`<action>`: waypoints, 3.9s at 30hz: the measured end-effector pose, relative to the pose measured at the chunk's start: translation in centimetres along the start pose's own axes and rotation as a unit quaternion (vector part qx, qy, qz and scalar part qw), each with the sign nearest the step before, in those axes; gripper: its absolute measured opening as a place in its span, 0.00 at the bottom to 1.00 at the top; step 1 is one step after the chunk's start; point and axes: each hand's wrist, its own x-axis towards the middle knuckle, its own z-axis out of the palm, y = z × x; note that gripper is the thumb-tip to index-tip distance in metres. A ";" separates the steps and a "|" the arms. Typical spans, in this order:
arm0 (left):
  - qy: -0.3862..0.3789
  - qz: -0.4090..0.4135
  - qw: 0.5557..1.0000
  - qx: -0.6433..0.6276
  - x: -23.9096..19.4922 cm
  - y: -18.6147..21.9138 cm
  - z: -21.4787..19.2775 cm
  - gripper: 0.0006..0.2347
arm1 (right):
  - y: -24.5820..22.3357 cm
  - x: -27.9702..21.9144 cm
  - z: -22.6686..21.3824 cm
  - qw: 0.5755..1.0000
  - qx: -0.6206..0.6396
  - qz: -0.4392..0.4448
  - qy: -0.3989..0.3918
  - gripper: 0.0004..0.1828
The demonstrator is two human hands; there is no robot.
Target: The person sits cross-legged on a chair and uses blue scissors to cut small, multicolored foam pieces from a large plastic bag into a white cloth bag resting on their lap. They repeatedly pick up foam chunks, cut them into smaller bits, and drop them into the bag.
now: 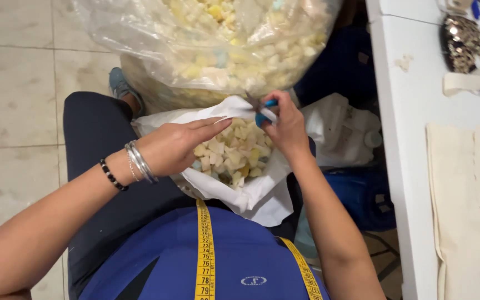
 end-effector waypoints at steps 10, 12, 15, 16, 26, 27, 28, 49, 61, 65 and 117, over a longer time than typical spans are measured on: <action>0.178 -0.138 0.925 0.306 -0.6 -22.1 15.1 0.11 | 2.6 -1.9 8.8 0.971 -0.034 0.170 -0.164 0.30; 0.186 -0.152 0.910 0.337 0.2 -25.0 17.6 0.11 | 4.0 -2.2 10.9 0.970 -0.027 0.185 -0.153 0.29; 0.235 -0.164 0.895 0.341 0.4 -24.3 18.5 0.06 | 6.0 -3.1 13.0 0.972 -0.017 0.204 -0.115 0.29; 0.211 -0.192 0.905 0.317 0.1 -22.4 17.4 0.09 | 6.4 -3.1 13.3 0.974 -0.014 0.207 -0.095 0.29; -0.017 -0.381 0.921 0.073 0.8 -17.1 15.0 0.39 | 10.7 -2.8 13.7 0.981 -0.041 0.189 0.015 0.30; -0.020 -0.380 0.922 0.075 1.0 -16.5 14.0 0.39 | 9.6 -2.7 12.7 0.980 -0.040 0.192 0.016 0.30; -0.014 -0.390 0.920 0.009 1.4 -15.9 12.9 0.41 | 8.5 -2.5 11.6 0.979 -0.029 0.199 0.019 0.31; -0.062 -0.398 0.913 0.063 1.6 -15.3 10.7 0.39 | 10.7 -3.2 10.8 0.939 0.068 0.334 0.044 0.41; 0.093 -0.259 0.930 0.245 4.7 -24.4 15.6 0.15 | 14.9 -5.5 12.3 0.893 0.048 0.445 0.041 0.38; 0.024 -0.329 0.932 0.147 1.7 -18.9 11.0 0.27 | 10.0 -4.4 9.9 0.920 0.045 0.376 0.103 0.27; 0.301 0.028 0.948 0.101 13.6 -13.2 -2.7 0.04 | 12.5 -4.7 9.3 0.784 0.583 0.203 0.063 0.27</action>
